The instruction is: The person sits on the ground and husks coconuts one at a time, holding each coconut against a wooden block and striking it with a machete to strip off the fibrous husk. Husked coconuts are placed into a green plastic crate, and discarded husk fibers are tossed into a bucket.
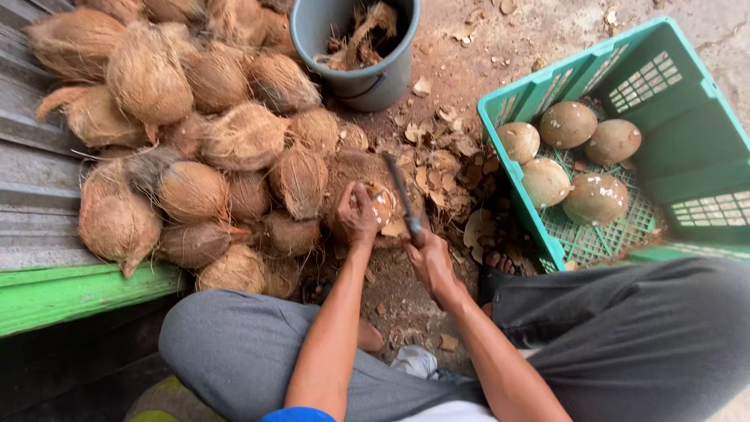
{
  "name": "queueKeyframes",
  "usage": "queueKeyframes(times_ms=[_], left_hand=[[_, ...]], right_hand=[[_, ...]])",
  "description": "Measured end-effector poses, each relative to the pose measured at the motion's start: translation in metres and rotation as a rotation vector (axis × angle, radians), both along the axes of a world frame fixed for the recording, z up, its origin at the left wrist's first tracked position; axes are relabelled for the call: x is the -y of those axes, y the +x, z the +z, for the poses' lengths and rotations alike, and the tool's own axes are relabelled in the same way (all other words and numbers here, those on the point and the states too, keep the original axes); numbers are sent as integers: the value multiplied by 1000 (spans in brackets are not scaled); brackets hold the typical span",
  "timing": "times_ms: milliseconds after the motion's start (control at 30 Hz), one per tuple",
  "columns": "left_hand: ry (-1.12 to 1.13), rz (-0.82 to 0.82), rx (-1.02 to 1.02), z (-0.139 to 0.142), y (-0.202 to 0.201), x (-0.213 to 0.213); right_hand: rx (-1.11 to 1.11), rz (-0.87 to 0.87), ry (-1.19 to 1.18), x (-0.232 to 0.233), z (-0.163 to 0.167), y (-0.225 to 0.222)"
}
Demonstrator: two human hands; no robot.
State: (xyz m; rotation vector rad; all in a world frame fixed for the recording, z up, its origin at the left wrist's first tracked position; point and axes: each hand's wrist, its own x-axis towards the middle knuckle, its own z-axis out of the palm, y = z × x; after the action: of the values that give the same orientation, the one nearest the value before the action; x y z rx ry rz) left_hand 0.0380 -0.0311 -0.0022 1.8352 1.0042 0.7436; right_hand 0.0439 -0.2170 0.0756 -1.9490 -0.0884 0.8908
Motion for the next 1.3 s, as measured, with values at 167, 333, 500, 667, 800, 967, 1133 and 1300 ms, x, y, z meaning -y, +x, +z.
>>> queueKeyframes(times_ms=[167,333,500,667,800,967,1133,1300], left_hand=[[-41,-12,58,8,-3,2],[3,-12,-57,4,-5,4],[79,-20,121,0,-2,-2],[128,39,-43,1,-9,-1],[116,52,-59,-1,-12,0],[173,-42,-180,-3,-9,-2],[292,-57,-27,-4,-4,0],[281,-51,7,-6,-4,1]], right_hand=[[287,72,40,1,-9,7],[171,-50,61,4,-1,2],[39,90,3,-5,-2,-1],[142,125,-60,-4,12,-1],[-181,103,-28,3,33,15],[223,93,78,9,35,16],[218,36,58,0,17,5],[137,32,-20,1,16,4]])
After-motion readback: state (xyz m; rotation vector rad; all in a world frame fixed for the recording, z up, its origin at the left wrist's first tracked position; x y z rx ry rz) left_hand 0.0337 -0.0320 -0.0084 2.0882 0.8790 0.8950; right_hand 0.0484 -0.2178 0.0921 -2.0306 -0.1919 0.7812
